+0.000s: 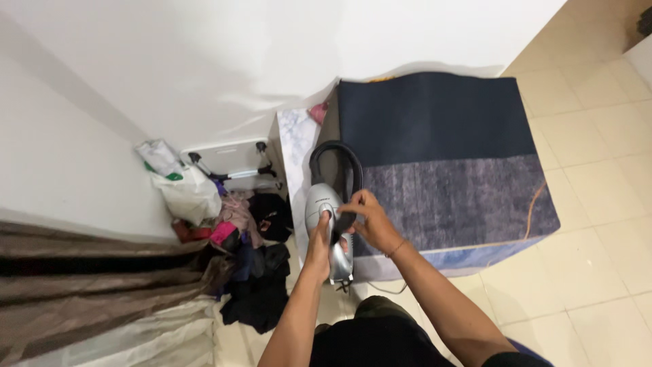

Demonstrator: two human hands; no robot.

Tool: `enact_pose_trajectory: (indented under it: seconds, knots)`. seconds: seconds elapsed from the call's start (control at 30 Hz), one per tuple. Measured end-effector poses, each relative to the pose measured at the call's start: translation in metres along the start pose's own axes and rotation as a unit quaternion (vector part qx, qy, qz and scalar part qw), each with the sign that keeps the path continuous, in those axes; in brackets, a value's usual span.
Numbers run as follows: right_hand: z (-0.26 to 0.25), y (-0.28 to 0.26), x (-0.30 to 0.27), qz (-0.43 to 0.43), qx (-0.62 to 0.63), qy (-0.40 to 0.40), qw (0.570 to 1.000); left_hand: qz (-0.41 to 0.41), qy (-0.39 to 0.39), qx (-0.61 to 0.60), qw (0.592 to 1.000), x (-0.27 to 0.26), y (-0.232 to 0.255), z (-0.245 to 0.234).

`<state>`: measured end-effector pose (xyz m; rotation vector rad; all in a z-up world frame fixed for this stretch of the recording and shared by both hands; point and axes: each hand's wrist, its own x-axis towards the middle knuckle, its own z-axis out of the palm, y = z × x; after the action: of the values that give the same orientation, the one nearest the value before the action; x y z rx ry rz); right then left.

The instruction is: The person vacuums a large dark mat and then vacuums a cream-colored cloth with a small hand vacuum cleaner.

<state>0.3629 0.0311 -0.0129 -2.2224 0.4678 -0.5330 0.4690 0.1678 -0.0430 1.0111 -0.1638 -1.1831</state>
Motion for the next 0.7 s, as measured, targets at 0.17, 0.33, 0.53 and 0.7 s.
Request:
enact_pose_trajectory:
  seconds: [0.17,0.33,0.53,0.7]
  knots:
    - [-0.026,0.042,0.029,-0.091,0.017,-0.060,0.994,-0.065,0.020,0.023,0.997,0.051,0.005,0.014]
    - [-0.041,0.064,0.053,-0.103,0.012,-0.119,0.987,-0.030,-0.016,0.129,0.991,0.077,0.013,0.027]
    - [-0.042,0.064,0.081,-0.165,0.042,-0.105,0.980,-0.106,0.059,0.128,0.984,0.084,0.032,0.041]
    - [-0.017,0.090,0.076,-0.051,0.067,0.144,0.986,-0.011,0.034,0.084,0.996,0.091,0.023,0.012]
